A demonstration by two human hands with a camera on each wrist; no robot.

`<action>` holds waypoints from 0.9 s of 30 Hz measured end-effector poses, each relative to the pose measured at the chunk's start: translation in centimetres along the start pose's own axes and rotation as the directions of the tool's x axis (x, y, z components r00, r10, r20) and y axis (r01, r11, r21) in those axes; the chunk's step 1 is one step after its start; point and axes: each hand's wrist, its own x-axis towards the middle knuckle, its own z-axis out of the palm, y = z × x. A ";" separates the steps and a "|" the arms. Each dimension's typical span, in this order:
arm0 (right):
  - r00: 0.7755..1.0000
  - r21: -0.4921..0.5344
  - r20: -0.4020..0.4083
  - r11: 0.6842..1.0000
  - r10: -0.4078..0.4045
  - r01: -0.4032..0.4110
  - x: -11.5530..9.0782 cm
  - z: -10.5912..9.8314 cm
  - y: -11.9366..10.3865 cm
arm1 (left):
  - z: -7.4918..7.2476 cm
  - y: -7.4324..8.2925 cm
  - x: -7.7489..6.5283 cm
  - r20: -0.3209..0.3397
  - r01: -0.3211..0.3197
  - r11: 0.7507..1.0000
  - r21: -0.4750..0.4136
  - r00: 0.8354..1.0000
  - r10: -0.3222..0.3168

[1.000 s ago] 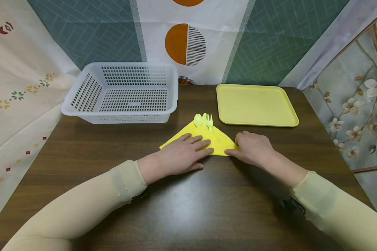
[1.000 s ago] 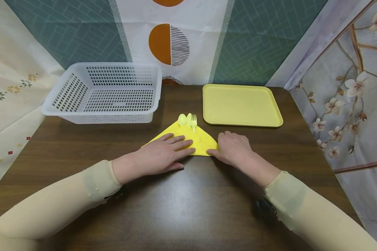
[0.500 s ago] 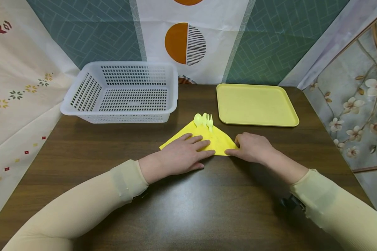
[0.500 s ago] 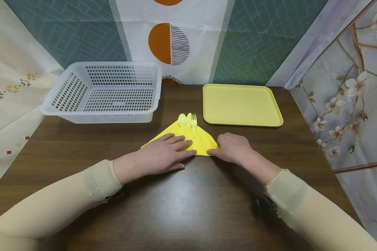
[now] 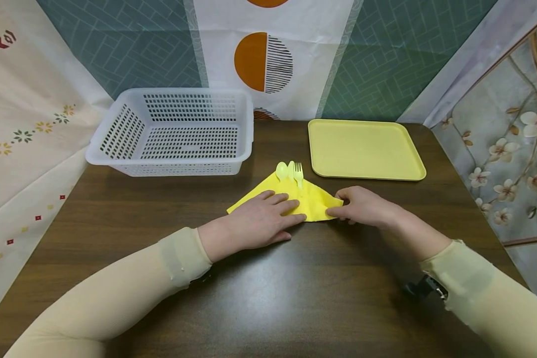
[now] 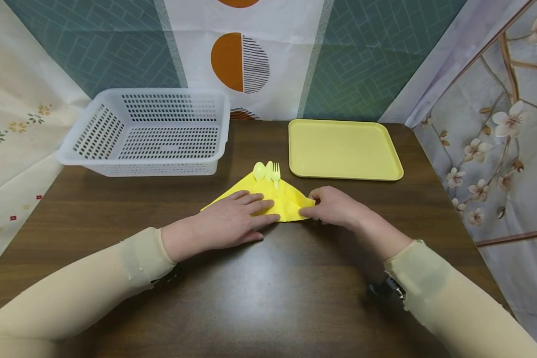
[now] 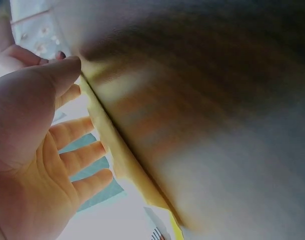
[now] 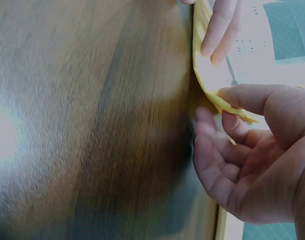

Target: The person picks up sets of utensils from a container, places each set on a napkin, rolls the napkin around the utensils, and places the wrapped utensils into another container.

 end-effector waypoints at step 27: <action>0.981 0.167 -0.118 0.970 -0.157 0.175 -0.5 1.7 -2.1 | 0.0 -0.1 0.1 -0.017 -0.009 1.000 -0.013 1.000 0.009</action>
